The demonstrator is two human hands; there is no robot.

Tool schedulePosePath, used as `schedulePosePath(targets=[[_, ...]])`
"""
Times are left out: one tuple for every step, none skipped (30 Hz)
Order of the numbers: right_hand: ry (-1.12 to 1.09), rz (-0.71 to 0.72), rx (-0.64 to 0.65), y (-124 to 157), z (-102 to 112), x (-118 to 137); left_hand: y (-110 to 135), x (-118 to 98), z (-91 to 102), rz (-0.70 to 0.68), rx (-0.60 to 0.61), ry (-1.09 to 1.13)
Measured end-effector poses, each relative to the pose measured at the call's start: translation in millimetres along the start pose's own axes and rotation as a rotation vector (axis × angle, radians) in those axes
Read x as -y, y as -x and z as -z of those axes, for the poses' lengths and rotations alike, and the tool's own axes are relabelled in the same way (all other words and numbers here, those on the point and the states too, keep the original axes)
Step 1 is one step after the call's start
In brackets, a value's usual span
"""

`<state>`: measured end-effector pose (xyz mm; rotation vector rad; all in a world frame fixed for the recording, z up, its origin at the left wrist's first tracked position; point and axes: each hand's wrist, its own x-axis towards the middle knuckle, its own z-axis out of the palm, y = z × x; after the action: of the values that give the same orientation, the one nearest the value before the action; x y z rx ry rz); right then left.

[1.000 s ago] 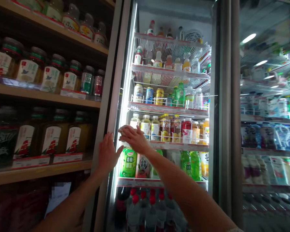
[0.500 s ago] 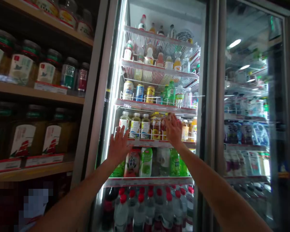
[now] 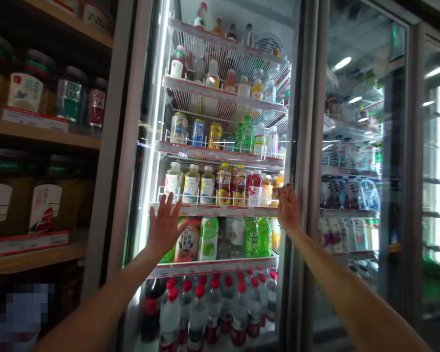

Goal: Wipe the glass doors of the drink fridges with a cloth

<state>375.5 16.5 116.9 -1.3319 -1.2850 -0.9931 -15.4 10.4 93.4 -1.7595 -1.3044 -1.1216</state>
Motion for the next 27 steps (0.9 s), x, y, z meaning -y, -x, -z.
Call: schedulePosePath(targets=[[-0.002,0.037,0.02,28,-1,-1,7,-2,-3.2,-0.002,0.001,0.014],[-0.001,0.06,0.039,57,-1,-2,15,-4,-6.8,-0.003,0.0,0.025],[-0.001,0.085,0.054,82,-2,-2,23,-6,-10.7,-0.005,-0.003,0.033],[-0.002,0.11,0.073,101,-4,-1,30,-8,-14.5,-0.004,-0.006,0.038],[-0.001,0.114,0.081,111,-5,-1,36,-11,-17.9,0.0,-0.009,0.039],[0.001,0.109,0.08,113,-7,-2,41,-13,-20.8,0.006,-0.008,0.039],[0.006,0.091,0.071,108,-10,-3,45,-15,-23.2,0.014,-0.005,0.039],[0.009,0.068,0.061,99,-13,-5,48,-18,-24.9,0.024,0.001,0.039],[0.014,0.034,0.046,90,-16,-8,51,-20,-26.3,0.035,0.007,0.04],[0.019,0.005,0.037,85,-19,-11,55,-22,-27.4,0.045,0.015,0.042],[0.023,-0.018,0.033,86,-22,-14,59,-24,-28.3,0.05,0.022,0.047],[0.028,-0.033,0.037,95,-23,-17,64,-26,-29.2,0.05,0.03,0.052],[0.033,-0.035,0.051,111,-23,-18,69,-28,-30.1,0.043,0.036,0.058],[0.037,-0.035,0.064,131,-21,-19,75,-29,-31.1,0.031,0.042,0.062],[0.046,-0.007,0.108,152,-18,-20,82,-31,-32.2,0.019,0.047,0.064],[0.048,0.004,0.131,170,-15,-20,87,-32,-33.5,0.009,0.05,0.065],[0.054,0.008,0.152,181,-12,-20,93,-33,-35.0,0.0,0.054,0.064],[0.06,0.002,0.169,184,-9,-20,97,-33,-36.6,-0.006,0.056,0.063],[0.063,-0.013,0.175,179,-7,-20,101,-34,-38.3,-0.009,0.059,0.064],[0.064,-0.033,0.174,167,-6,-19,103,-34,-39.9,-0.009,0.062,0.064],[0.061,-0.051,0.166,152,-6,-17,105,-34,-41.3,-0.009,0.066,0.064],[0.046,-0.056,0.149,138,-7,-13,106,-35,-42.4,-0.006,0.068,0.064],[0.031,-0.056,0.123,127,-9,-8,107,-36,-43.1,0.0,0.07,0.064],[0.016,-0.042,0.11,124,-10,-2,108,-37,-43.5,0.008,0.074,0.065],[0.0,-0.021,0.104,130,-11,6,110,-37,-43.6,0.014,0.081,0.067],[-0.015,0.019,0.12,143,-12,15,113,-38,-43.6,0.019,0.09,0.07],[-0.028,0.08,0.164,162,-11,23,116,-38,-43.7,0.02,0.101,0.073]])
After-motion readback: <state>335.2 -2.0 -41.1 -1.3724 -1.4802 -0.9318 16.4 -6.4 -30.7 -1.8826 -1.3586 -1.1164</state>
